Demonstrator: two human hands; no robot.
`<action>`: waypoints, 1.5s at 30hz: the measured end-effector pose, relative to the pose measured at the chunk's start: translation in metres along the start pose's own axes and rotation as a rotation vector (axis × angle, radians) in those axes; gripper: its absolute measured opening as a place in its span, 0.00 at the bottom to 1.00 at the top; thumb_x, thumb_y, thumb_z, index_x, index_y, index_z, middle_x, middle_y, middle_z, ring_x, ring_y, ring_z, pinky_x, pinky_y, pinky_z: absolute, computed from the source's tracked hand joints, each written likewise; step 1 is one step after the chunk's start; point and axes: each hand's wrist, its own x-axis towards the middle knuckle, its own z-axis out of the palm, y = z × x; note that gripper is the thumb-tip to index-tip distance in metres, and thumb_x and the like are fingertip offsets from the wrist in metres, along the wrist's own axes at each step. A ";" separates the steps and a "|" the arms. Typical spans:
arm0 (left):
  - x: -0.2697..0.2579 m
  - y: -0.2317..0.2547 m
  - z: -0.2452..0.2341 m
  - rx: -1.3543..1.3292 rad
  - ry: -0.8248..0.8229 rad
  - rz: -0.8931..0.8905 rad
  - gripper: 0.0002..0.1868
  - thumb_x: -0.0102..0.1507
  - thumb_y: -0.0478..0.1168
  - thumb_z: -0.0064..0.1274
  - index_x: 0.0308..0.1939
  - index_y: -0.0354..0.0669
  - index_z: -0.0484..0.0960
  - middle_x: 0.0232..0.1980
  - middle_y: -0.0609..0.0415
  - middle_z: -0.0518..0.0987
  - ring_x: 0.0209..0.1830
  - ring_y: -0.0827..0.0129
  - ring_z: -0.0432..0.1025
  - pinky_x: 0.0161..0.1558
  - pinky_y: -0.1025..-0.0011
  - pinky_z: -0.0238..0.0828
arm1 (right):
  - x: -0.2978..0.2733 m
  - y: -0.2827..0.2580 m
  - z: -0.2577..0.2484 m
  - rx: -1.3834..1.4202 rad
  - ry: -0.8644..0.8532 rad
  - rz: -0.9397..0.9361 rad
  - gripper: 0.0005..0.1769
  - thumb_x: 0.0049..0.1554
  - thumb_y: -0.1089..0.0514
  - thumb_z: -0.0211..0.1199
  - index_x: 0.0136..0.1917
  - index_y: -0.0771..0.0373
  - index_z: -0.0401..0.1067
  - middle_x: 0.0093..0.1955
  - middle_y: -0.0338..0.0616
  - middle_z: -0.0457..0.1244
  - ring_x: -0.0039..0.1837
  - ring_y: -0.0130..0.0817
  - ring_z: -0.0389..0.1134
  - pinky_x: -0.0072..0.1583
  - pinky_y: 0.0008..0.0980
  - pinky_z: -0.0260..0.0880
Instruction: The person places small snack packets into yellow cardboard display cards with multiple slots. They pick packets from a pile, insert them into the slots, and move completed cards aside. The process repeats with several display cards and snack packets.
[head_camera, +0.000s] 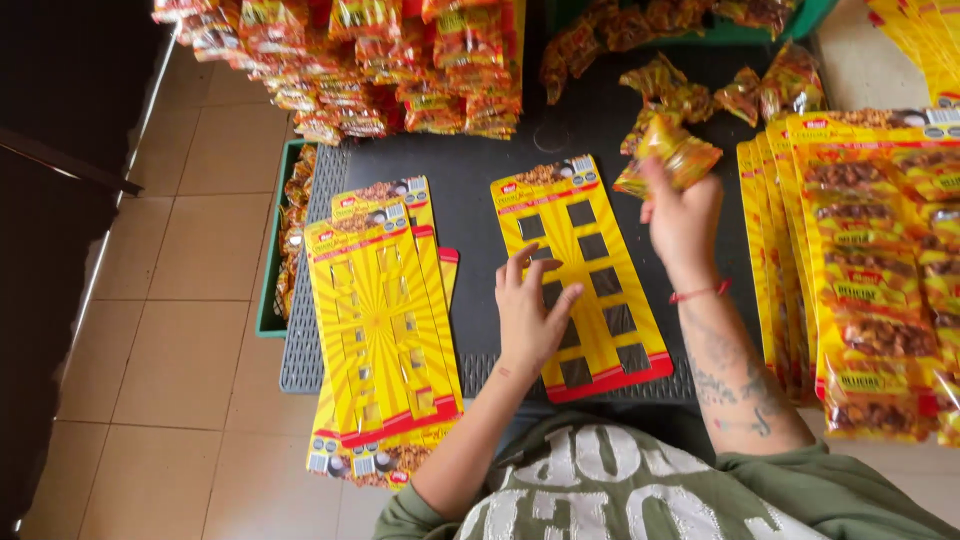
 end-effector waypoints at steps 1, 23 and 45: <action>-0.002 0.001 -0.003 -0.190 0.056 0.011 0.22 0.66 0.62 0.53 0.52 0.52 0.80 0.63 0.52 0.74 0.63 0.54 0.69 0.61 0.56 0.66 | -0.021 -0.005 -0.003 -0.089 -0.067 -0.095 0.16 0.63 0.57 0.77 0.39 0.64 0.72 0.26 0.40 0.63 0.27 0.30 0.65 0.32 0.27 0.63; -0.094 0.026 -0.022 -0.674 -0.135 -0.134 0.07 0.64 0.39 0.64 0.42 0.43 0.82 0.37 0.47 0.83 0.37 0.56 0.82 0.44 0.62 0.81 | -0.157 -0.075 -0.074 -0.165 -0.715 -0.012 0.03 0.58 0.67 0.72 0.45 0.61 0.82 0.34 0.46 0.68 0.39 0.29 0.68 0.45 0.32 0.70; -0.072 0.013 -0.012 -0.010 -0.363 0.263 0.13 0.60 0.41 0.64 0.45 0.41 0.79 0.41 0.48 0.76 0.42 0.50 0.74 0.44 0.56 0.73 | -0.009 0.051 -0.028 -0.792 -0.110 -0.564 0.23 0.52 0.62 0.85 0.54 0.68 0.74 0.55 0.57 0.66 0.55 0.56 0.66 0.55 0.47 0.64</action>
